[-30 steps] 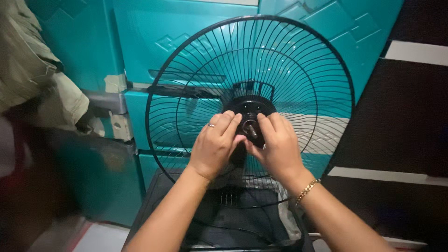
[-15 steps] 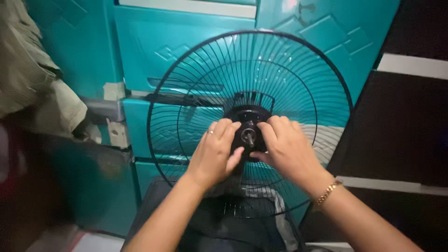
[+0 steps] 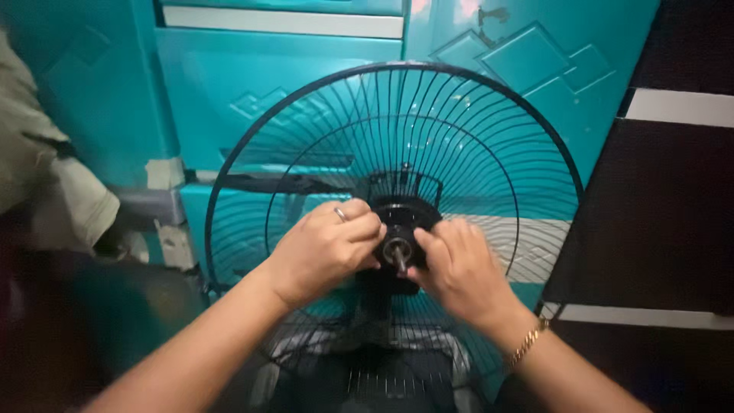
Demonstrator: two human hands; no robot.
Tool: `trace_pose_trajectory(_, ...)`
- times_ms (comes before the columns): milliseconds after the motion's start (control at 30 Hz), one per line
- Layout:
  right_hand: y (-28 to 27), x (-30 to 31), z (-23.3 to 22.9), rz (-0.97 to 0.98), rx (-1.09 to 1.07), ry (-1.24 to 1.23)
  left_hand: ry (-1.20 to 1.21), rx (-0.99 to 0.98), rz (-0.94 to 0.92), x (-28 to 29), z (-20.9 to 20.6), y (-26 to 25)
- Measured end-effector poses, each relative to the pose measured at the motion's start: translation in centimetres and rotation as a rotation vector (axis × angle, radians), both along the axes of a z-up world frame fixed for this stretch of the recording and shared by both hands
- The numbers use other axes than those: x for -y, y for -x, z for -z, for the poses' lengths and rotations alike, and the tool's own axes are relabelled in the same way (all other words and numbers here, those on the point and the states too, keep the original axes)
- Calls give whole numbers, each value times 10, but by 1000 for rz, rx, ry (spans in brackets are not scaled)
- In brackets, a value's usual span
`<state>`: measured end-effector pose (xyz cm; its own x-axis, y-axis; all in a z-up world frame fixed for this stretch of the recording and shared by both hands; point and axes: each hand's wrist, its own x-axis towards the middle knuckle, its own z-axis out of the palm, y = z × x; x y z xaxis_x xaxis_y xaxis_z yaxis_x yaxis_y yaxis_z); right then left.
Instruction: The person disassembles a table fan by hand. They remove the front grille, then the fan blades, and finally the rear grille, placing each component aside.
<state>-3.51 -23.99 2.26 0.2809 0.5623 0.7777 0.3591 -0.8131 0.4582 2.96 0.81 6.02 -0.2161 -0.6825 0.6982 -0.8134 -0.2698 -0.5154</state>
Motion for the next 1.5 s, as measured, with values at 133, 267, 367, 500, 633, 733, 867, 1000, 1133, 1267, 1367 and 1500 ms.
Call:
trace_pose_trajectory(133, -6, 4, 4, -50, -11, -86, -116, -8, 83, 5, -21, -9)
trace_pose_trajectory(267, 3, -4, 4, -103, -19, -139, 24, -111, 67, 10, -10, 0)
trace_pose_trajectory(367, -2, -22, 1, -47, 24, -190, 197, -263, 114, 6, 10, 10)
trace_pose_trajectory(500, -9, -32, 8, 26, 44, -185, 414, -412, 154, 17, 40, 12)
trace_pose_trajectory(633, -13, -38, 17, 101, 119, -234, 560, -356, 84, 39, 56, 6)
trace_pose_trajectory(733, -18, -41, 16, 56, 155, -209, 624, -308, 41, 45, 60, -1)
trace_pose_trajectory(867, -25, -38, 20, -7, 156, -170, 704, -283, -8, 53, 72, -11)
trace_pose_trajectory(1000, -30, -36, 19, 9, 137, -159, 761, -253, -5, 58, 77, -19)
trace_pose_trajectory(1133, -22, -37, 14, 22, 95, -139, 697, -289, 13, 51, 65, -9)
trace_pose_trajectory(1267, -13, -37, -12, 117, 176, -127, 289, -235, -37, 18, 22, 2)
trace_pose_trajectory(1367, -12, -37, -11, 116, 167, -22, 38, -86, -94, 0, 4, -8)
trace_pose_trajectory(1500, -21, -30, -11, 62, 118, 47, -81, 83, -120, -1, -2, -25)
